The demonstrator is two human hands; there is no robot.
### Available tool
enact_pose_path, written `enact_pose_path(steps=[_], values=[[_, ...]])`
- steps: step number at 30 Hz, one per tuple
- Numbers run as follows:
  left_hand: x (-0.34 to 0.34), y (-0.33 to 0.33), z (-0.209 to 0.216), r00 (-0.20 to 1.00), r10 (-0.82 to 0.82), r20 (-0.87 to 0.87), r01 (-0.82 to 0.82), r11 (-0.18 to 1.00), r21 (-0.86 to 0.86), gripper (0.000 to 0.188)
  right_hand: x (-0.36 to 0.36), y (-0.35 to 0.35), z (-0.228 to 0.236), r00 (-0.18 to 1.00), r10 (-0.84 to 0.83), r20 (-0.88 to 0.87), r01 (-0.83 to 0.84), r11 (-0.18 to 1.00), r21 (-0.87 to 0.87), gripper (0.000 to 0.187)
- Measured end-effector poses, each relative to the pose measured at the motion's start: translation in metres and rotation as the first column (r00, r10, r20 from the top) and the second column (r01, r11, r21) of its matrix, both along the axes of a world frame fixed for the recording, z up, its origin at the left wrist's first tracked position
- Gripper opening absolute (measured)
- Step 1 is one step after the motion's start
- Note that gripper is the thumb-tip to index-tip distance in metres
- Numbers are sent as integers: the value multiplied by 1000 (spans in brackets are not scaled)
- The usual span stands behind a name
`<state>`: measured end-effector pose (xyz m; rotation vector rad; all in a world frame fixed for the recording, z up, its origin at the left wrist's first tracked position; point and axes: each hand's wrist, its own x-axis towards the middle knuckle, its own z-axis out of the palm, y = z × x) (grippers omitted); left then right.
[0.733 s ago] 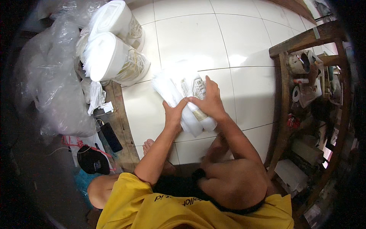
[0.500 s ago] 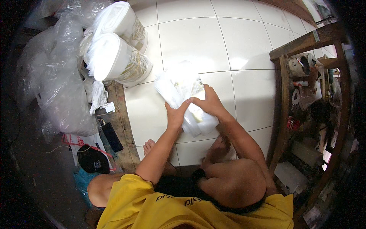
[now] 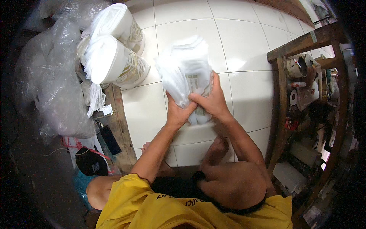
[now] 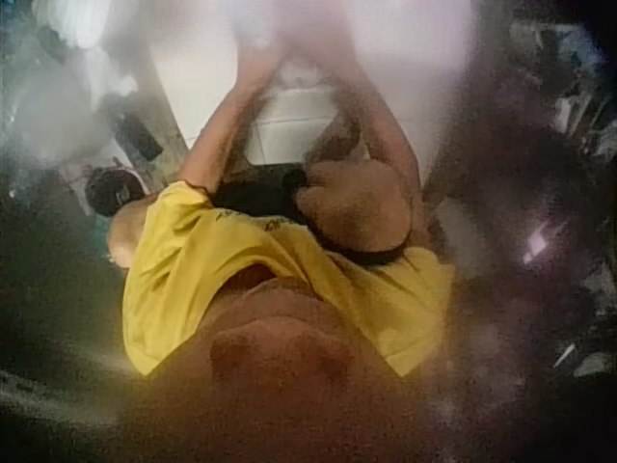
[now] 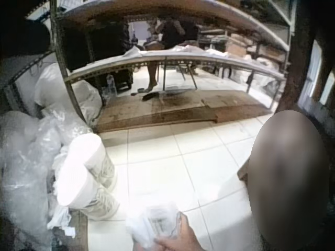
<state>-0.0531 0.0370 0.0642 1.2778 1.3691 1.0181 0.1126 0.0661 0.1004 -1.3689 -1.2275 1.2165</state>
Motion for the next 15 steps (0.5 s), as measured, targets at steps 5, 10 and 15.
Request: enact_pose_path(steps=[5,10,15], values=[[-35,9,-33,808,-294,-510,445,872,202,58,12,-6,10,998,58,0,-58,993,100,123],[-35,19,-54,690,-186,-700,602,684,412,63,24,-30,-49,986,123,-112,-137,982,-132,110],[-31,42,-8,728,-356,-586,643,652,402,67,34,-24,-48,985,151,-79,-164,970,-182,105]])
